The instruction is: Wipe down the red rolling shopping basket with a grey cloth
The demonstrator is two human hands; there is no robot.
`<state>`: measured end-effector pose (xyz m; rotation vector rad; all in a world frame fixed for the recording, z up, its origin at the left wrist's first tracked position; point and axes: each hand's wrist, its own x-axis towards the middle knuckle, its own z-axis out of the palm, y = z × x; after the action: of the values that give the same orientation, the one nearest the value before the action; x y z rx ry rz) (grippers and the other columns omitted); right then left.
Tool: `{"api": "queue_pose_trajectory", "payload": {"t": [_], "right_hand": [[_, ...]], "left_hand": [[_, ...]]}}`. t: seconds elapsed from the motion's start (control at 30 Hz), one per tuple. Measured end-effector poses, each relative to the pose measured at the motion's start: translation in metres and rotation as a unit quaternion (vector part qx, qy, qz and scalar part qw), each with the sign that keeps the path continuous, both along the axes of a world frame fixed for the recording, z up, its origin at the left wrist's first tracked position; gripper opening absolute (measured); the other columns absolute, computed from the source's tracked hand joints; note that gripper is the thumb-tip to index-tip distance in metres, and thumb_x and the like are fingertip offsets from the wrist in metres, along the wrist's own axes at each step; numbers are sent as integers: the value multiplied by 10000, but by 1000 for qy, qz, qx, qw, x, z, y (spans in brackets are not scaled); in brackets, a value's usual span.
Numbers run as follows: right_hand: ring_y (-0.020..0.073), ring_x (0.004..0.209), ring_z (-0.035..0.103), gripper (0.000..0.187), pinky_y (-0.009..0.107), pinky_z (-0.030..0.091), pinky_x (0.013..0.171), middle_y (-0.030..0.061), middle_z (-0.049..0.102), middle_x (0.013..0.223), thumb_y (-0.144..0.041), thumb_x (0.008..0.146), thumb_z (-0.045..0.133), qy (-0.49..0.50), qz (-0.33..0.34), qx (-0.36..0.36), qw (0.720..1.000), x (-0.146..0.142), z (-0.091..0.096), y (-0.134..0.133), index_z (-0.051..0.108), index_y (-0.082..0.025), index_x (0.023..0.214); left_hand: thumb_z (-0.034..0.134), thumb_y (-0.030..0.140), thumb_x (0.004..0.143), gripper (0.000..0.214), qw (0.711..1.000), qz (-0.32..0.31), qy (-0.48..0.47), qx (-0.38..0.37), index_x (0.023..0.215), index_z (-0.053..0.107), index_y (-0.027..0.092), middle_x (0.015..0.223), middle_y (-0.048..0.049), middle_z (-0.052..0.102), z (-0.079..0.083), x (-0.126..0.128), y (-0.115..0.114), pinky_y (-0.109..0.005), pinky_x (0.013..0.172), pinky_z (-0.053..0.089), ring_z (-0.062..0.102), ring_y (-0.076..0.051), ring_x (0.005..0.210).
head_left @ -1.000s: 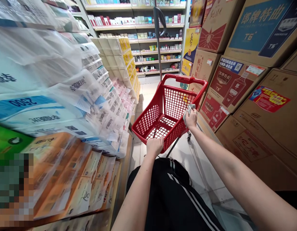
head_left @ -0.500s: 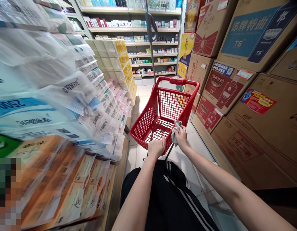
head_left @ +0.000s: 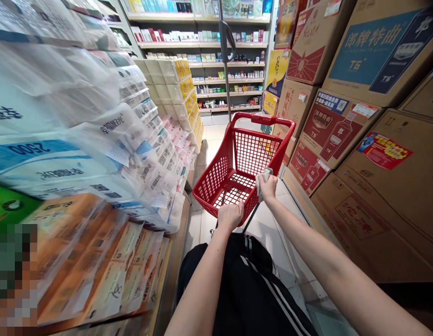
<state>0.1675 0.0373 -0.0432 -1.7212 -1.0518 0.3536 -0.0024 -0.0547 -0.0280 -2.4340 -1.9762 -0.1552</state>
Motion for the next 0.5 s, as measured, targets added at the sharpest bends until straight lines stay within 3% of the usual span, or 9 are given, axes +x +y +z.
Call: {"api": "queue_pose_trajectory", "payload": {"t": [0.13,0.23,0.33,0.5], "right_hand": [[249,1013,513,431,342,376,928,192,514,1108,-445,793,538,11,9,-19,1000,-41,-10,-39,566,-85,1028],[271,1055,491,404,351,388,910,204,532,1072,-412,812,516,3,5,-45,999,-56,-7,-48,549,-74,1031],[292,1104,457,377,378,372,936,222,541,1049,-384,842,476,-20,-20,-69,997,-51,2,-35,540,-58,1020],[282,1043,501,335,385,404,894,250,489,1154,-311,866,440,-40,-70,-88,993,-19,28,10,505,-49,1064]], "left_hand": [[34,438,948,763,1000,-7,9,-4,780,717,141,745,-116,687,1,-2,0,-325,683,432,655,-233,755],[43,433,950,755,1000,-5,10,-7,774,715,139,754,-117,691,4,-4,-3,-324,687,434,656,-232,761],[45,436,950,760,1000,-3,5,-8,769,715,126,754,-125,691,6,-6,-6,-319,693,433,655,-226,759],[68,440,952,743,1000,4,-3,-12,781,713,113,746,-132,687,4,-12,-11,-313,708,426,651,-223,779]]}}
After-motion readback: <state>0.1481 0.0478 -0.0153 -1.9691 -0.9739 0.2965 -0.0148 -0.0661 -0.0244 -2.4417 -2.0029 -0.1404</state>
